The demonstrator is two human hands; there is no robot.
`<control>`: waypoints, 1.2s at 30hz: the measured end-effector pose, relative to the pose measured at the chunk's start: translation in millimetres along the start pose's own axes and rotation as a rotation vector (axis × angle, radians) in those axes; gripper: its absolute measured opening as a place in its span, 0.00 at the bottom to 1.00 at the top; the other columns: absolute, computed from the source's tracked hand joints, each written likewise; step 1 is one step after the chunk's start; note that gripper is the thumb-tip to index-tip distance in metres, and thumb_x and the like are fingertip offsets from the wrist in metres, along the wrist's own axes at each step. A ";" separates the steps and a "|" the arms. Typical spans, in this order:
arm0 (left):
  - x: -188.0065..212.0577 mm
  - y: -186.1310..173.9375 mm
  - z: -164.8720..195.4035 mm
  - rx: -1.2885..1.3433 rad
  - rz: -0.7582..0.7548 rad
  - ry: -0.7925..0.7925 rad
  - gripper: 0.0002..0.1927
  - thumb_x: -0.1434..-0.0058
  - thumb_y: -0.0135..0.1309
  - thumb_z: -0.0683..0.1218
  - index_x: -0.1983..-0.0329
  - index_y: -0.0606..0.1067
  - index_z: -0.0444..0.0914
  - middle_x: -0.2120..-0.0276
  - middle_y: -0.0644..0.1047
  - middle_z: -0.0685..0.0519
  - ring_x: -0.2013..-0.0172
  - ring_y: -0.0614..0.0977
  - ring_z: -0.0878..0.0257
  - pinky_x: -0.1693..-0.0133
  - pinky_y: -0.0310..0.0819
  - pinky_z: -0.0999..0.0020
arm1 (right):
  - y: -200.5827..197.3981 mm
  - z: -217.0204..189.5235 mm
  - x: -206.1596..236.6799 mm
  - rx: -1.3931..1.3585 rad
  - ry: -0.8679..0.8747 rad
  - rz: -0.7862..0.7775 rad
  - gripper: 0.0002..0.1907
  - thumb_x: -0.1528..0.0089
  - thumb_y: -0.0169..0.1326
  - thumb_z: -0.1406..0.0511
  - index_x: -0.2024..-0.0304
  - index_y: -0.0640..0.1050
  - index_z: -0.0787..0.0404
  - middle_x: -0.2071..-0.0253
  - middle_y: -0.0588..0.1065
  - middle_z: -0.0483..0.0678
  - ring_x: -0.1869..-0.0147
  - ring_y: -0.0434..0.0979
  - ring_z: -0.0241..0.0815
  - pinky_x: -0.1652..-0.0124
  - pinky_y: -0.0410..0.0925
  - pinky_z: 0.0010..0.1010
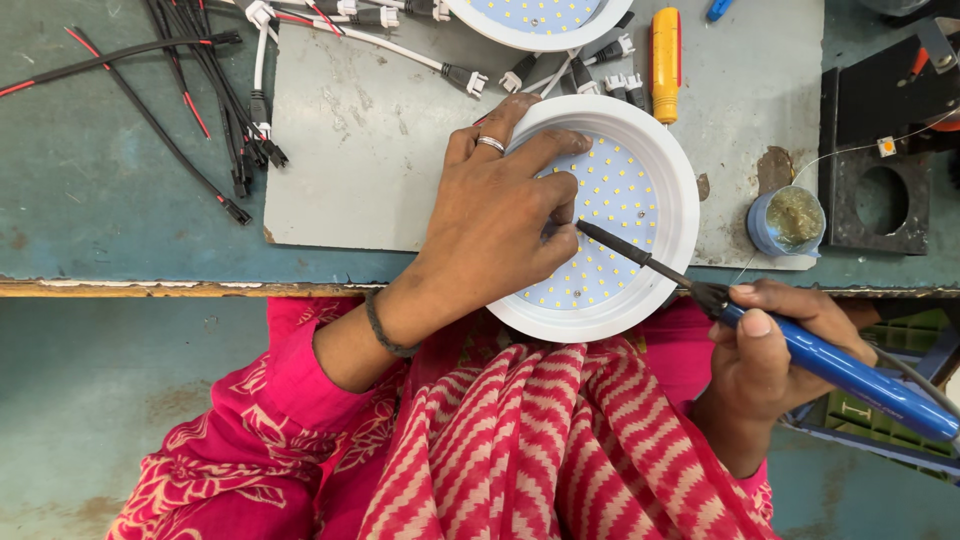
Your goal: The person uses a soldering iron to attach wires to small LED modules and then to a circular LED panel. They repeatedly dip the soldering iron tip into a small container of flux and apply solder to the LED contacts while holding the components steady.
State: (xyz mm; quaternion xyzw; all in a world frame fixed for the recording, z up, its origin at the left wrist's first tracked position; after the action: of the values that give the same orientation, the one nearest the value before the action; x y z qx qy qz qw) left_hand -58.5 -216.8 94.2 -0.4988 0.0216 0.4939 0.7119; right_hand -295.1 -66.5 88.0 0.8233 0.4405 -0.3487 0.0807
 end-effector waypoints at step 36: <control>-0.1 -0.2 -1.3 0.001 0.009 0.002 0.06 0.53 0.63 0.48 0.77 0.77 0.44 0.42 0.77 0.56 0.33 0.64 0.39 0.42 0.59 0.45 | 1.9 4.7 0.0 -0.042 -0.020 0.013 0.15 0.34 0.58 0.64 0.55 0.69 0.67 0.67 0.76 0.58 0.80 0.70 0.37 0.77 0.68 0.23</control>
State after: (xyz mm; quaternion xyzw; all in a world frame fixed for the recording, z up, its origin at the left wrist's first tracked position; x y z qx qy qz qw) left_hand -57.8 -217.9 93.7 -0.4987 0.0248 0.4965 0.7101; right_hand -296.0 -69.7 84.2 0.8206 0.4417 -0.3472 0.1046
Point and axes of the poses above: each hand's wrist, its own x-axis away from the middle knuckle, its own y-axis out of the palm, z = x × y, the point moved 9 cm from there along -x, towards the middle knuckle
